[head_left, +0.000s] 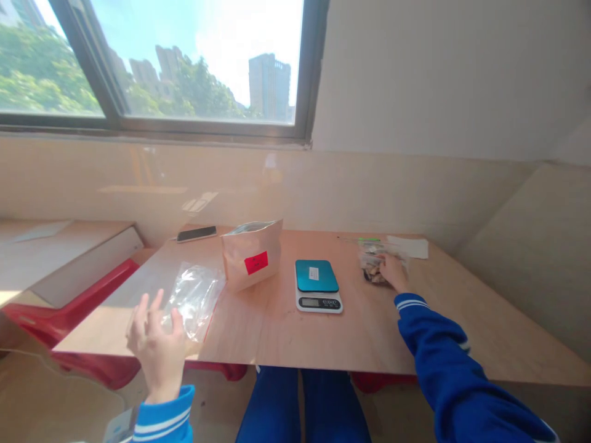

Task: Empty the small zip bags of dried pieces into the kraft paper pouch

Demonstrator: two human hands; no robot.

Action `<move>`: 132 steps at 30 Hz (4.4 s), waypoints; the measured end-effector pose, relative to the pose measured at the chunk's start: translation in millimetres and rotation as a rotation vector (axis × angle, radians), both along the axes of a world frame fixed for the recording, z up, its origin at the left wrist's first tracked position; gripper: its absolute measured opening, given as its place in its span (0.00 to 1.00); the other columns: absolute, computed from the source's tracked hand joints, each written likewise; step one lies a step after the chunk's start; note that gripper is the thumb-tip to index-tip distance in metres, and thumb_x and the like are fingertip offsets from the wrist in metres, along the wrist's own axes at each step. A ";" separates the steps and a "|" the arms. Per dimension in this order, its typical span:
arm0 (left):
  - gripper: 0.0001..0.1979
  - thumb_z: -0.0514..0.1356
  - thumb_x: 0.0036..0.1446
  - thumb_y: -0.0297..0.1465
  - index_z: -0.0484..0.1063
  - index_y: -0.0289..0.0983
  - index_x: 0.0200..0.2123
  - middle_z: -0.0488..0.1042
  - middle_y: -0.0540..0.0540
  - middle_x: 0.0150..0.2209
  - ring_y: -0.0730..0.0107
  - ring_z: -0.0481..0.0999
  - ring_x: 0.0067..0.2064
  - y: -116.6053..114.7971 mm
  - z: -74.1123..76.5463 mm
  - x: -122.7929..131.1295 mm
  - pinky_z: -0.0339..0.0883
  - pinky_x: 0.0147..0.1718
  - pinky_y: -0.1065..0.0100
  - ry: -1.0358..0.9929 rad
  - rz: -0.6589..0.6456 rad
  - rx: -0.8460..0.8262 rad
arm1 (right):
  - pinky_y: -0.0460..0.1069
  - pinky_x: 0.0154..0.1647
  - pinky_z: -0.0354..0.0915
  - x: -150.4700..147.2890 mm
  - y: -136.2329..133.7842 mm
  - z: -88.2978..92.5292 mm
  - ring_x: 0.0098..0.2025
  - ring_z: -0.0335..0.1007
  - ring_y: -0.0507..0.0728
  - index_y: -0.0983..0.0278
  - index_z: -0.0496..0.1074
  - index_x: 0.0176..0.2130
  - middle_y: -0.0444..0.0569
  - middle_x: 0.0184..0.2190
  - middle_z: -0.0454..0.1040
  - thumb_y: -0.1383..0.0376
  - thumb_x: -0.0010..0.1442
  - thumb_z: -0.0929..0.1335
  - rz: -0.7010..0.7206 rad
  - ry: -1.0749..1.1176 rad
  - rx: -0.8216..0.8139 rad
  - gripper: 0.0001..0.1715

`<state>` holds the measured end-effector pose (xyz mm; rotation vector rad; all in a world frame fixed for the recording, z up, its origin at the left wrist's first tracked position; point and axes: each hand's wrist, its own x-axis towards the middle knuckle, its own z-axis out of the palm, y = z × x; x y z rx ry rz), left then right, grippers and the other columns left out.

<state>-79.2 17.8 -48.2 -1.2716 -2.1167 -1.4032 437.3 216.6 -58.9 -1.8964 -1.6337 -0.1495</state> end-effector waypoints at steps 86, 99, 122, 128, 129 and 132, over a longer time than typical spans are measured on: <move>0.33 0.57 0.53 0.52 0.68 0.34 0.54 0.78 0.37 0.41 0.55 0.78 0.41 -58.3 -5.1 176.1 0.72 0.36 0.60 -1.677 -1.125 -0.222 | 0.52 0.39 0.72 -224.1 -254.3 68.7 0.38 0.73 0.57 0.63 0.68 0.41 0.51 0.39 0.74 0.56 0.52 0.72 0.358 1.136 0.145 0.19; 0.25 0.60 0.52 0.49 0.75 0.33 0.41 0.79 0.42 0.39 0.61 0.77 0.41 -52.3 -22.1 162.5 0.68 0.43 0.63 -1.315 -1.023 -0.062 | 0.56 0.53 0.66 -225.7 -248.8 57.1 0.49 0.71 0.61 0.61 0.74 0.45 0.52 0.45 0.76 0.60 0.57 0.69 0.671 0.782 -0.075 0.16; 0.23 0.63 0.53 0.43 0.73 0.35 0.48 0.78 0.39 0.46 0.59 0.78 0.47 -46.2 -10.7 164.3 0.70 0.46 0.63 -1.629 -0.800 0.056 | 0.49 0.42 0.71 -253.7 -214.3 43.8 0.41 0.76 0.56 0.64 0.73 0.43 0.51 0.40 0.79 0.62 0.41 0.76 0.606 1.231 -0.171 0.27; 0.24 0.58 0.58 0.43 0.67 0.41 0.56 0.72 0.43 0.56 0.61 0.72 0.55 -40.4 -17.4 158.2 0.66 0.53 0.63 -1.634 -0.810 0.107 | 0.49 0.43 0.71 -259.1 -209.4 49.2 0.42 0.75 0.57 0.65 0.74 0.45 0.53 0.43 0.78 0.62 0.43 0.76 0.623 1.256 -0.228 0.27; 0.25 0.58 0.58 0.43 0.66 0.42 0.57 0.71 0.43 0.57 0.60 0.71 0.56 -39.5 -18.3 156.8 0.66 0.53 0.63 -1.628 -0.828 0.116 | 0.50 0.43 0.71 -260.2 -207.8 49.3 0.42 0.75 0.57 0.65 0.74 0.45 0.53 0.43 0.78 0.62 0.42 0.76 0.623 1.274 -0.230 0.28; 0.27 0.56 0.59 0.46 0.62 0.47 0.60 0.68 0.45 0.59 0.61 0.70 0.57 -36.7 -22.2 152.9 0.68 0.51 0.62 -1.653 -0.857 0.134 | 0.51 0.43 0.71 -263.3 -202.6 47.6 0.41 0.75 0.57 0.65 0.73 0.45 0.53 0.42 0.78 0.60 0.42 0.77 0.573 1.364 -0.208 0.30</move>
